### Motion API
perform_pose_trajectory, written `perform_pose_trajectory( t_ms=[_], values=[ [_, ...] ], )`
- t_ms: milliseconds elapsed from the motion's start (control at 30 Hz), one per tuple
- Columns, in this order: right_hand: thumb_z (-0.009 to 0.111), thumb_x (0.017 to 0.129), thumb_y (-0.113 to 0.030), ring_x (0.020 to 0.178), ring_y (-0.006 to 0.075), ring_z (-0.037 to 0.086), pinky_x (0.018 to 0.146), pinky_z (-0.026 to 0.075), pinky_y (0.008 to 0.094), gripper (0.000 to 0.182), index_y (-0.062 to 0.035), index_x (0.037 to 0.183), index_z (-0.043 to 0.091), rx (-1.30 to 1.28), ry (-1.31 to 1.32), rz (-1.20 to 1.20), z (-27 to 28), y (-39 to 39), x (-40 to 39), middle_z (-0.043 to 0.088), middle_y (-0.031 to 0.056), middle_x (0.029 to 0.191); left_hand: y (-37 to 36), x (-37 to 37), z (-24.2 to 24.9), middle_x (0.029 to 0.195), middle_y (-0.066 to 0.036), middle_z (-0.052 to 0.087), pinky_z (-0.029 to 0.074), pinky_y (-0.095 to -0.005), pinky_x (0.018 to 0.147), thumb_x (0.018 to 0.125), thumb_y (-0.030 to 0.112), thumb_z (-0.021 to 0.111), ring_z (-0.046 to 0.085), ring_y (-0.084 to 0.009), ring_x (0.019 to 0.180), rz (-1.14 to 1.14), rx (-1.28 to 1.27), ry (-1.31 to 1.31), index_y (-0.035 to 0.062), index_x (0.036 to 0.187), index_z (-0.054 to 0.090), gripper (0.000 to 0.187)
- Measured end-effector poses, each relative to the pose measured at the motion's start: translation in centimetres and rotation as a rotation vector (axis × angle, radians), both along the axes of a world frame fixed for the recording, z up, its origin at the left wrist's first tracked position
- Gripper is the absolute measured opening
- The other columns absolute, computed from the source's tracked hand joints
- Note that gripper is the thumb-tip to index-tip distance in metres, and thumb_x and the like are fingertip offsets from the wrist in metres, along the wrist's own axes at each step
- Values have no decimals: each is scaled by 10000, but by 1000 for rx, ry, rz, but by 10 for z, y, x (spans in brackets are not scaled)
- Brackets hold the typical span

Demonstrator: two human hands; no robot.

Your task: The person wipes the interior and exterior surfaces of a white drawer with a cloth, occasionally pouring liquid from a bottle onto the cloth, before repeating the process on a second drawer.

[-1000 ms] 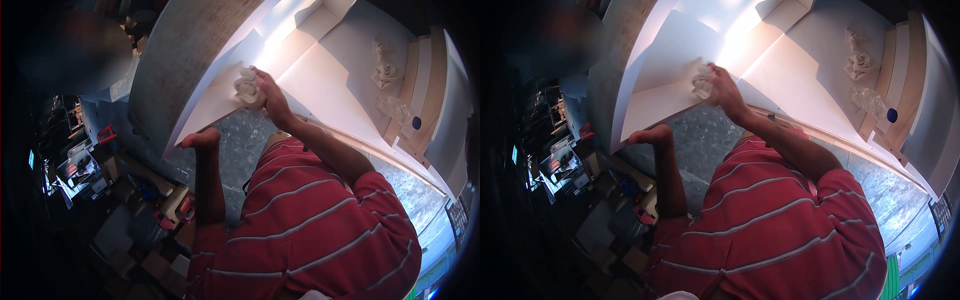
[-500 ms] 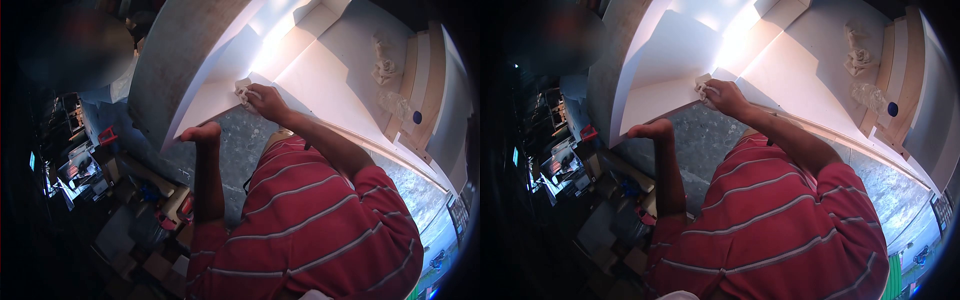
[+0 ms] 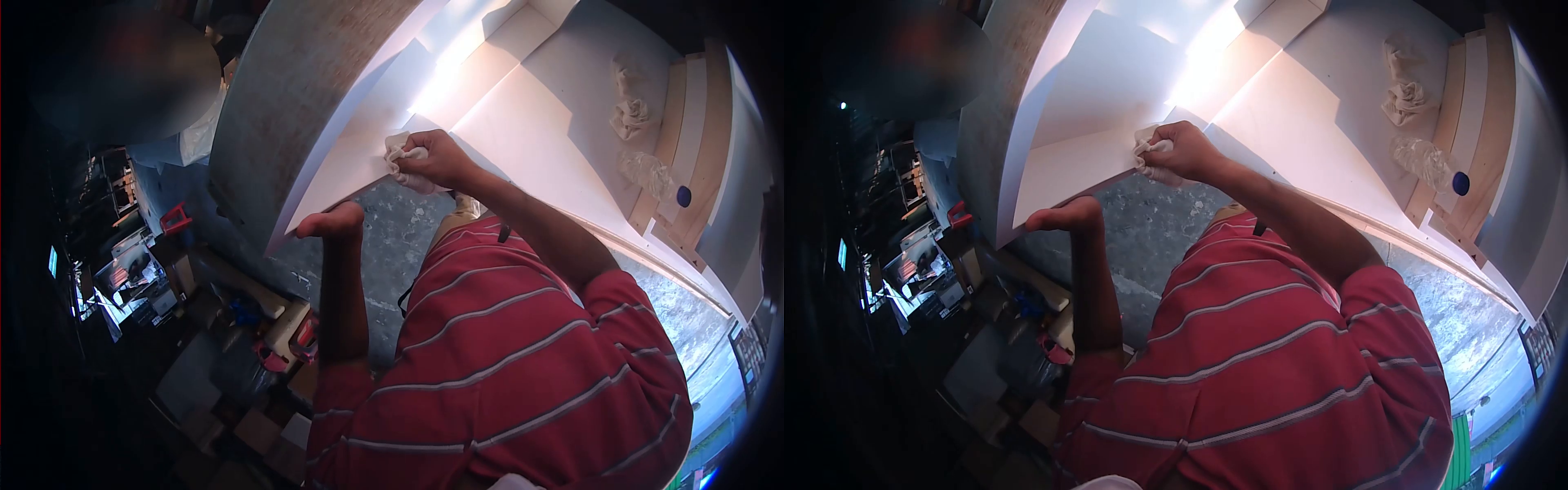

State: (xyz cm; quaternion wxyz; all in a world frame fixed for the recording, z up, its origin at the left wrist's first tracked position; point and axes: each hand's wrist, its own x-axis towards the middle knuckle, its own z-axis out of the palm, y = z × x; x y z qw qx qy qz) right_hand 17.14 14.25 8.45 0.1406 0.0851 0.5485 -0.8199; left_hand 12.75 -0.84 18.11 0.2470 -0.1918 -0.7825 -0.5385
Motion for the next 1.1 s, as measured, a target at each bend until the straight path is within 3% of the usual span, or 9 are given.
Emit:
perform_pose_trajectory(
  t_ms=[67, 133, 267, 433, 533, 733, 933, 1000, 1100],
  values=[
    [732, 749, -235, 690, 122, 610, 656, 492, 302, 248, -2, 780, 653, -4, -31, 13, 8, 2, 1, 665, 95, 732, -3, -2, -3, 1278, -270, 408, 487, -398, 914, 880, 714, 171, 550, -294, 1093, -7, 16, 11, 9, 1389, 190, 870],
    [728, 747, -225, 664, 124, 624, 633, 507, 293, 242, 2, 784, 653, 68, 132, -34, 20, 0, 5, 670, 97, 721, -6, -1, -4, 1283, -267, 403, 485, -397, 916, 882, 712, 173, 544, -293, 1100, -12, 21, 13, 1, 1385, 193, 871],
    [729, 738, -217, 678, 123, 618, 647, 501, 296, 236, 3, 776, 654, 33, -5, 24, 15, 5, 2, 668, 95, 721, -8, -1, -9, 1292, -262, 391, 482, -394, 921, 885, 709, 177, 533, -290, 1114, -6, 30, 14, -14, 1376, 198, 875],
    [726, 732, -208, 649, 116, 625, 620, 511, 278, 244, 21, 767, 645, 107, 128, -6, 28, 4, 3, 670, 88, 713, -11, -2, -11, 1302, -255, 377, 478, -390, 926, 889, 705, 183, 520, -287, 1131, -16, 45, 23, -33, 1366, 206, 879],
    [722, 728, -208, 647, 118, 624, 618, 510, 278, 243, 21, 760, 645, -24, -18, 27, 28, 6, 2, 668, 93, 709, -14, -4, -12, 1309, -251, 368, 476, -388, 930, 891, 702, 186, 511, -285, 1141, -9, 52, 30, -45, 1359, 210, 882],
    [717, 716, -206, 646, 136, 627, 616, 512, 296, 240, 17, 787, 662, 78, 33, 25, 31, 4, 1, 667, 109, 707, -16, -4, -13, 1318, -247, 356, 472, -387, 935, 892, 701, 192, 500, -284, 1154, -18, 62, 36, -56, 1354, 210, 887],
    [725, 730, -170, 661, 92, 605, 621, 500, 267, 178, -11, 752, 648, 176, 11, 48, 32, 10, -9, 670, 68, 754, -14, -5, -12, 1320, -251, 352, 470, -392, 936, 887, 707, 198, 500, -288, 1154, -30, 59, 29, -43, 1362, 194, 888],
    [714, 739, -170, 668, 97, 615, 620, 503, 258, 183, -2, 763, 646, 46, 43, 31, 45, 7, -4, 666, 72, 741, -13, 1, -12, 1320, -252, 351, 469, -394, 937, 885, 709, 200, 500, -290, 1154, -23, 43, 10, -39, 1365, 188, 888],
    [694, 757, -158, 661, 97, 614, 610, 500, 256, 166, 0, 770, 646, 128, -27, 64, -1, 5, -5, 662, 73, 731, -16, -2, -15, 1321, -254, 349, 468, -396, 938, 883, 712, 202, 500, -292, 1153, -25, 54, 9, -32, 1369, 180, 889]
  ],
)
